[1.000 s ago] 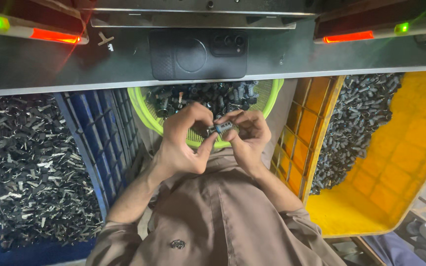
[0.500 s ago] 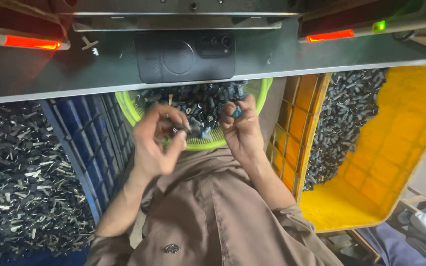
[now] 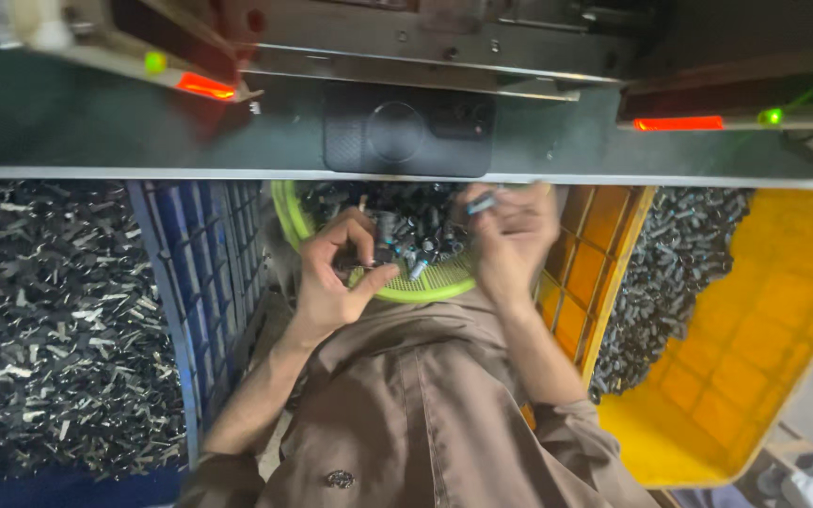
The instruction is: The person repeatedly picks small cylindrical parts from a green basket and inserts them into a machine slot. The person uses both hands to handle the parts and occasionally adjusts the machine. The parts are placed one at a time into the machine.
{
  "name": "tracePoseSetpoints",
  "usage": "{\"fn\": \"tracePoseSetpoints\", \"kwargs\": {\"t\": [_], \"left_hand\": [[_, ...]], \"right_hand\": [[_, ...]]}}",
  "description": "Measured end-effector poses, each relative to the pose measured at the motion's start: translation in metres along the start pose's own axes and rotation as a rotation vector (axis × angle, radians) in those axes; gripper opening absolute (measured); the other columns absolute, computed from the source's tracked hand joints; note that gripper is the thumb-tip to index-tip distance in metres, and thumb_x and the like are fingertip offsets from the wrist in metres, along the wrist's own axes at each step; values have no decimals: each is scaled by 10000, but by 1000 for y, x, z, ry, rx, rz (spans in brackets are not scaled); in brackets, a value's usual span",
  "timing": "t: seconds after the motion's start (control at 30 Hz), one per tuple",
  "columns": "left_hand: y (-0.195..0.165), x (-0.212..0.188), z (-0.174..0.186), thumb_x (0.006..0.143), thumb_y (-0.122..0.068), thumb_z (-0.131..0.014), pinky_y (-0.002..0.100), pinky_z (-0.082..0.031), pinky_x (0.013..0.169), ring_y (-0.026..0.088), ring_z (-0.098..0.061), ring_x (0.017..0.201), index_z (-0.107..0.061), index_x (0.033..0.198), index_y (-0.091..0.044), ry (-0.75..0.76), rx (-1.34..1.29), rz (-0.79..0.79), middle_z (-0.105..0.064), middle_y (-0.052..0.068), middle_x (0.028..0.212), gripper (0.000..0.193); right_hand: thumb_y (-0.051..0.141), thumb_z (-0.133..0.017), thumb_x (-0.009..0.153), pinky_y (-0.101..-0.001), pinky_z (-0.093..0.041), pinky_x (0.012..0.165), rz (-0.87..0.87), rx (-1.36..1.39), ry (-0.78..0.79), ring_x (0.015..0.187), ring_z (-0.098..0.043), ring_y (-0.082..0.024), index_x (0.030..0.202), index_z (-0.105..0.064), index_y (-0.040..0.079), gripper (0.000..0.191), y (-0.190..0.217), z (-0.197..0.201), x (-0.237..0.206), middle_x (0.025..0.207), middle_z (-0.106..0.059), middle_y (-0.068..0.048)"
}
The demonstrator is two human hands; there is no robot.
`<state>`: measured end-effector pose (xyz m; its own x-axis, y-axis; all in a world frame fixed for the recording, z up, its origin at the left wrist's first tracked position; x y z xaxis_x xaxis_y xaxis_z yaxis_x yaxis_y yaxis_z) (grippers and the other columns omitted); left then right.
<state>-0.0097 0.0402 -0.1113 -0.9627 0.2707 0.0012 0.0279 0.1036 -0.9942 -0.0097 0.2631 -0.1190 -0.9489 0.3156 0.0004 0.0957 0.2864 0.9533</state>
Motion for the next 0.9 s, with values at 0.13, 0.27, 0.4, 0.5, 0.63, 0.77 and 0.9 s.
{"fn": "tracePoseSetpoints", "kwargs": {"t": [0.13,0.27,0.4,0.5,0.63,0.77,0.9], "left_hand": [[-5,3,2,795,38,-738,230,-452,812,105,-544,890,-502,886,-44,16,-68,66,-573,32,1006,266],[-7,3,-4,850,-3,-720,219,-498,669,79,-600,748,-569,999,-12,31,-209,171,-626,49,955,212],[-5,-5,-1,953,-71,-703,208,-529,564,66,-614,643,-619,1086,11,-17,-297,253,-750,103,922,177],[0,-10,7,961,-112,-741,221,-524,549,90,-630,630,-640,1111,33,-73,-473,305,-758,127,906,232],[3,-7,12,887,-88,-810,252,-556,580,118,-650,661,-605,1127,50,-24,-453,208,-742,148,912,345],[0,0,18,893,-103,-800,254,-559,609,130,-677,679,-611,1144,51,-12,-430,181,-744,138,913,350],[-7,12,15,913,-93,-794,260,-560,641,133,-678,677,-645,1156,56,38,-532,225,-752,119,926,322]], "right_hand": [[-253,-583,949,-305,-629,601,655,-379,164,887,-723,-234,1146,-425,22,374,62,-30,58,1088,-696,-233],[-233,-676,743,-462,-579,723,1000,-897,418,898,-682,-388,1084,-572,-55,399,95,-73,119,1025,-675,-254],[-165,-768,862,-373,-552,721,933,-943,210,842,-701,-252,1048,-636,49,313,80,-99,145,947,-702,-84],[-161,-713,911,-332,-557,722,768,-838,334,826,-724,-230,1047,-655,43,252,88,-104,144,957,-718,-79],[-150,-714,862,-386,-531,783,874,-1153,423,838,-706,-253,1044,-708,22,251,130,-110,131,908,-737,-62],[85,-747,823,-374,-559,932,554,-729,534,1025,-669,-254,1092,-610,-21,320,116,-101,72,1029,-670,-138],[45,-768,765,-358,-573,839,232,-602,580,936,-715,-284,1047,-688,-42,305,45,-67,26,1054,-730,-160]]}}
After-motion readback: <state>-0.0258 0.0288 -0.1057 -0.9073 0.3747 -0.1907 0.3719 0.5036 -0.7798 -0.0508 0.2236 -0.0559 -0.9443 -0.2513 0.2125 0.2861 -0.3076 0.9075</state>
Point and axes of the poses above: each hand's wrist, its own x-axis towards the middle knuckle, its own z-axis out of the back of the hand, y = z × x, the point moved 2 cm from there along x, towards the middle knuckle
